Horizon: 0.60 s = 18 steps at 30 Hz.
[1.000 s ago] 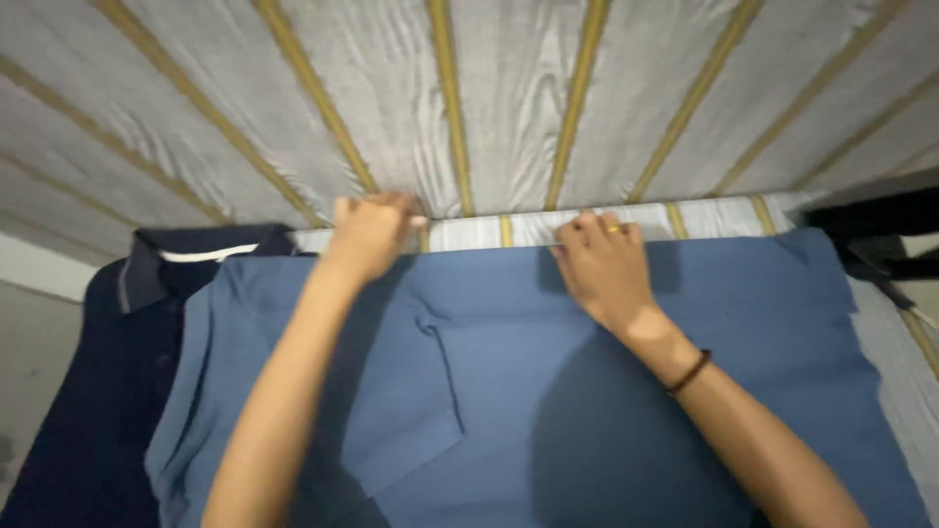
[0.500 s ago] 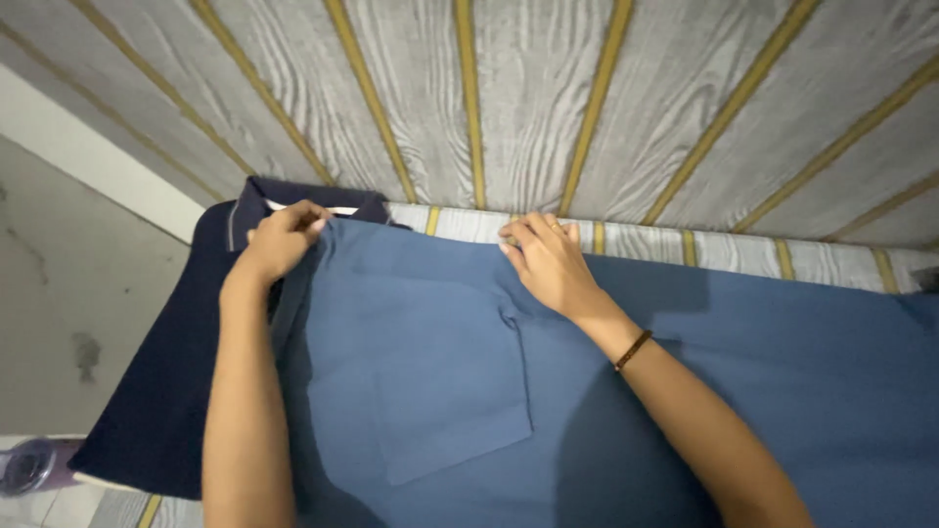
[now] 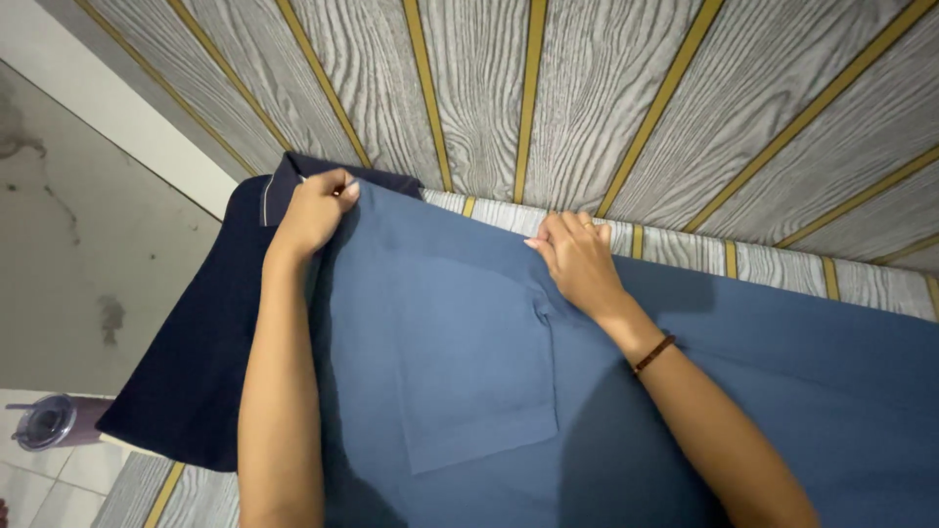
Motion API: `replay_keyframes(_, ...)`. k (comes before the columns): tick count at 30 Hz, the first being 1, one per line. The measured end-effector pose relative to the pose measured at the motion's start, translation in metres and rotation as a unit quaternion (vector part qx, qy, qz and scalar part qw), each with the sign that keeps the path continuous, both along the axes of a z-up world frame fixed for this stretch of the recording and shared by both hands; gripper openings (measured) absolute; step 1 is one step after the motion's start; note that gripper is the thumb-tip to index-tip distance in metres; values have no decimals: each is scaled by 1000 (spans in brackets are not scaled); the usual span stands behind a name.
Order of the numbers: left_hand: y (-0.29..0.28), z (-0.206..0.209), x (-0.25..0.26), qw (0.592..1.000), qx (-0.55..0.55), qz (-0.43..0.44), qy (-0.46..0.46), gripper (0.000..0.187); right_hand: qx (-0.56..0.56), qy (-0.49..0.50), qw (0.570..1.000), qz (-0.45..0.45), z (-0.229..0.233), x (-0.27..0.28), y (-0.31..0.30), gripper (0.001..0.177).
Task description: Ironing a blue polo shirt on an ironing board.
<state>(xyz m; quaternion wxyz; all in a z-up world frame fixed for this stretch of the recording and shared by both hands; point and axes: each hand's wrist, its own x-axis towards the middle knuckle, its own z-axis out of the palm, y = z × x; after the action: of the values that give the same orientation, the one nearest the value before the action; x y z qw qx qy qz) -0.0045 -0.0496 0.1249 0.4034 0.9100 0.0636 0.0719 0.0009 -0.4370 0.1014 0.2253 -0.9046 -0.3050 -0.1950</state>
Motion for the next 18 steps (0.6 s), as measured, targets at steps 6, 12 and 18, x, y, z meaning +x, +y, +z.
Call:
replay_keyframes(6,4,-24,19,998,52,32,-18,23,4,-8,1000,-10,-1,-1,-1,23)
replay_keyframes(12,-16,-19,3,993,60,98,-2,20,-16,-52,998,-13,9,-10,-1,16)
replay_keyframes(18,-17,-21,-1,995,46,77,-33,19,-3,-39,995,88,25,-54,19,18)
